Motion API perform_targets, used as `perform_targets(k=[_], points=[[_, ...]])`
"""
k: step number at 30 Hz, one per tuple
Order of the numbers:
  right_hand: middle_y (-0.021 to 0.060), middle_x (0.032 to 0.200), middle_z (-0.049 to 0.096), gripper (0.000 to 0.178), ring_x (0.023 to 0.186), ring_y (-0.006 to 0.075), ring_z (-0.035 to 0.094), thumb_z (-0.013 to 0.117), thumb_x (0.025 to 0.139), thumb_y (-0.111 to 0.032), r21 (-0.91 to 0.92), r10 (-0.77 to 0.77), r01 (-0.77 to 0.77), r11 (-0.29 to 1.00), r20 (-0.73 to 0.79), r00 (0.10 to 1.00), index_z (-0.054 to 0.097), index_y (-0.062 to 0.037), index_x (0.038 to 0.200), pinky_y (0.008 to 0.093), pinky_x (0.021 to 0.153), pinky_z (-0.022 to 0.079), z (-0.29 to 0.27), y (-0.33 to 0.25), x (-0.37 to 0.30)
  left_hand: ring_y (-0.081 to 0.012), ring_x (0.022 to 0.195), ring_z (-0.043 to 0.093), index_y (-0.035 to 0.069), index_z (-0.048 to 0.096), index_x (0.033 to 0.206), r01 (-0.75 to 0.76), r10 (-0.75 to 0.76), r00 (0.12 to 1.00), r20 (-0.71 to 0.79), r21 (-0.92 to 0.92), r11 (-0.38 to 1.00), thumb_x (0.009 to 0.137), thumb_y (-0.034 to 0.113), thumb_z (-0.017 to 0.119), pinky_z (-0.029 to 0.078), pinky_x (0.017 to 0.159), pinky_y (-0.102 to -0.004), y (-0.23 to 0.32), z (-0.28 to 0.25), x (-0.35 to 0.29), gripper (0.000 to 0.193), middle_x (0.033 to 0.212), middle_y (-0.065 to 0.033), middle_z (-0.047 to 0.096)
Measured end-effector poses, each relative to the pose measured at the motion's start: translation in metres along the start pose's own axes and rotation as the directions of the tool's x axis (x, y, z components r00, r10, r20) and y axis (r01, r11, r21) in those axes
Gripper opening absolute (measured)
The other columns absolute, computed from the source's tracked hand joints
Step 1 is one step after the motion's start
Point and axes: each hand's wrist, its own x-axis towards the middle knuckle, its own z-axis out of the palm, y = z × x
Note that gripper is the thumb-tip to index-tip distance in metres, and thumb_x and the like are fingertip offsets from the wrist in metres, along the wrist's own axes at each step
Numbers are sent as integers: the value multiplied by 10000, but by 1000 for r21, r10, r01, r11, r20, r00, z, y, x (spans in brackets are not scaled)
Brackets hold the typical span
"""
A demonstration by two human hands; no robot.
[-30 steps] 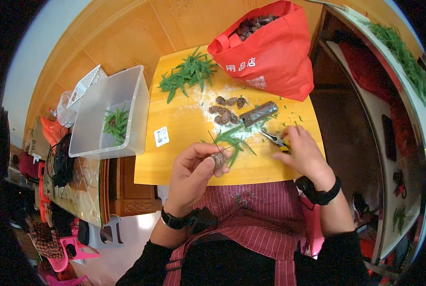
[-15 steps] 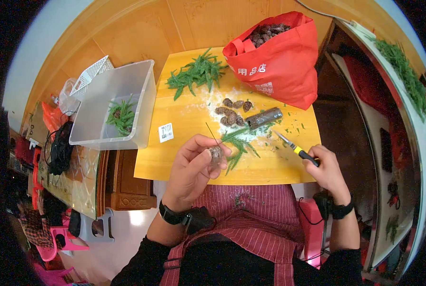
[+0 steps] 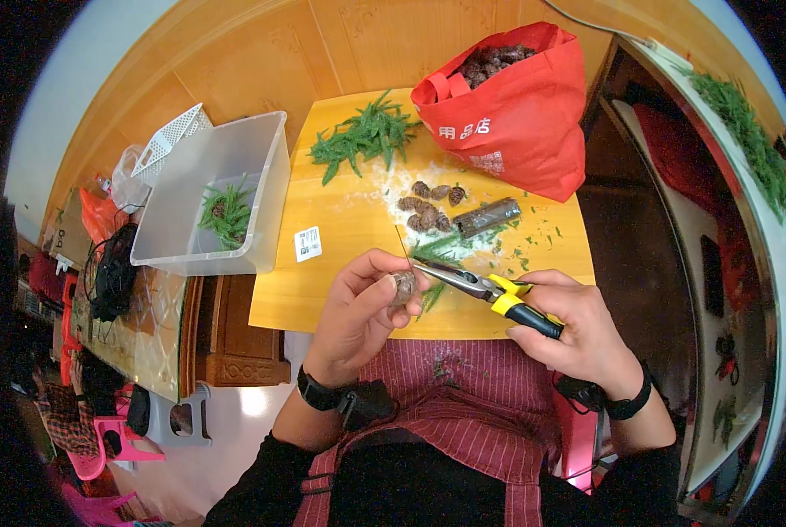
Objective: The recorder is using a pair of pliers to trim small green plant sprigs and sort them alongside small brown seeds or nuts on a table.
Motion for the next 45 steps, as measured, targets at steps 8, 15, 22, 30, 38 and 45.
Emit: perform_targets(k=[8,15,22,30,38,45], points=[[119,600,526,158,727,285,588,672,672,-111,-28,-6,6,1000,-5,1000,572,10,690,346,674,478,2,-5,3,-142,775,590,22,529,1052,14,-13,1000,4,-23,1000,866,85,554,482,643,-228,1,-2,0,199,961,-124,608],[126,571,496,180,665,292,580,659,653,-77,-62,-9,5,998,-61,998,506,11,620,336,585,460,8,-8,3,-157,745,584,-2,535,1010,-74,82,995,-64,120,990,840,22,540,467,621,-207,-2,2,0,171,985,-168,597],[132,533,459,206,625,302,584,644,629,-28,-62,-32,22,998,-154,988,450,7,570,329,531,449,19,-4,-1,-172,787,597,-38,523,1021,-480,572,810,133,711,514,843,0,525,491,692,-247,-8,12,0,182,1056,-165,551],[133,542,472,195,614,299,584,640,640,-35,-68,-21,13,998,-125,992,461,7,573,328,527,451,19,-4,-2,-180,785,596,-36,510,1016,-282,364,931,-32,571,771,891,51,462,487,674,-253,-5,9,-3,160,996,-155,562],[123,558,464,219,545,269,499,649,685,-70,-63,-67,60,996,-125,990,463,-3,591,337,497,404,17,2,-1,-170,771,580,-16,468,1053,-52,61,988,-145,70,996,896,26,440,476,664,-246,2,9,0,164,1009,-165,557],[144,616,509,186,554,267,524,638,673,-76,-39,51,-54,998,-75,996,485,12,614,322,506,416,16,-3,-1,-134,740,574,1,470,1030,-409,566,809,157,843,351,846,-24,508,465,644,-231,-11,10,-1,190,942,-113,569]])
